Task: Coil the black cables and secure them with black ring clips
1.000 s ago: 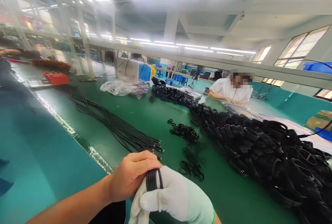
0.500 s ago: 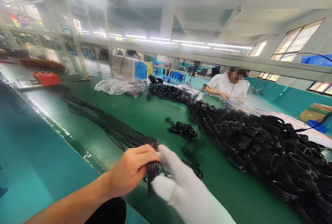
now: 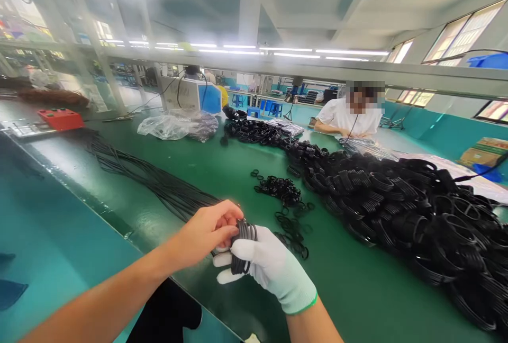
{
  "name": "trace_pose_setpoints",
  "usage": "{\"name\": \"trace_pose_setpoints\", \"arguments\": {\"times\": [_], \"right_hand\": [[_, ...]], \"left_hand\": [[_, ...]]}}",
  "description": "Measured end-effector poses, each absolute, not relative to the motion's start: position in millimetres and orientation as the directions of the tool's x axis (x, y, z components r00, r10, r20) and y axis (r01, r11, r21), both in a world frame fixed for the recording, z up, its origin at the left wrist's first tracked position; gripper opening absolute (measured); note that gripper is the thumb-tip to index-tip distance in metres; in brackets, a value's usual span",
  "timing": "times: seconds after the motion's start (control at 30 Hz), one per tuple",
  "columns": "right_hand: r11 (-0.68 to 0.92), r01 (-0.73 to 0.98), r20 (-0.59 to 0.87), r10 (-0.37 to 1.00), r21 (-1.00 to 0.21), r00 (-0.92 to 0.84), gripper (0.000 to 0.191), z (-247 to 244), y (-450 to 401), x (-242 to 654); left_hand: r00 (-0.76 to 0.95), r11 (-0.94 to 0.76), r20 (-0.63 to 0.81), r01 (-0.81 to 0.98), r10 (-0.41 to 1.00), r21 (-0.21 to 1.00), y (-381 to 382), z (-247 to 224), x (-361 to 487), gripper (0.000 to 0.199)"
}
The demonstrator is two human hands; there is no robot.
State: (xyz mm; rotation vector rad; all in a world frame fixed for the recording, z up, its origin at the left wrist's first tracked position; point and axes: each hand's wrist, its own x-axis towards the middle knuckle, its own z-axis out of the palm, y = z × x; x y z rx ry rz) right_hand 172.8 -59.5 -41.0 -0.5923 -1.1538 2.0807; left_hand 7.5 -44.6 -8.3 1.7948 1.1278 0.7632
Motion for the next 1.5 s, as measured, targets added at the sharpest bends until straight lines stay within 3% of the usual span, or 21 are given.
{"name": "trace_pose_setpoints", "arguments": {"times": [0.3,0.57,0.8,0.93,1.2,1.5], "right_hand": [[-0.321,-0.376,-0.037,0.801,-0.869,-0.598,0.029,-54,-55,167],[-0.341,-0.290,-0.108,0.793,-0.894,-0.600,0.029,-52,-59,160],[-0.393,-0.270,-0.179,0.797,-0.879,-0.577,0.024,-55,-58,161],[-0.397,-0.294,-0.155,0.784,-0.870,-0.601,0.029,-60,-58,163],[-0.373,-0.255,-0.179,0.810,-0.892,-0.559,0.032,-60,-57,161],[-0.425,-0.306,-0.206,0.809,-0.852,-0.551,0.026,-50,-58,168]], "left_hand": [[0.285,-0.111,-0.006,0.393,0.958,0.913,-42,-29,16,0.002],[0.240,-0.014,-0.112,0.466,0.964,0.885,-34,-40,21,0.008],[0.278,-0.211,0.043,0.608,0.960,0.766,-32,-33,19,0.012],[0.210,-0.237,0.132,0.624,0.969,0.744,-39,-30,21,0.014],[0.208,-0.130,0.013,0.560,0.978,0.818,-29,-45,22,0.009],[0.319,-0.246,0.068,0.559,0.945,0.792,-23,-37,27,0.010]]}}
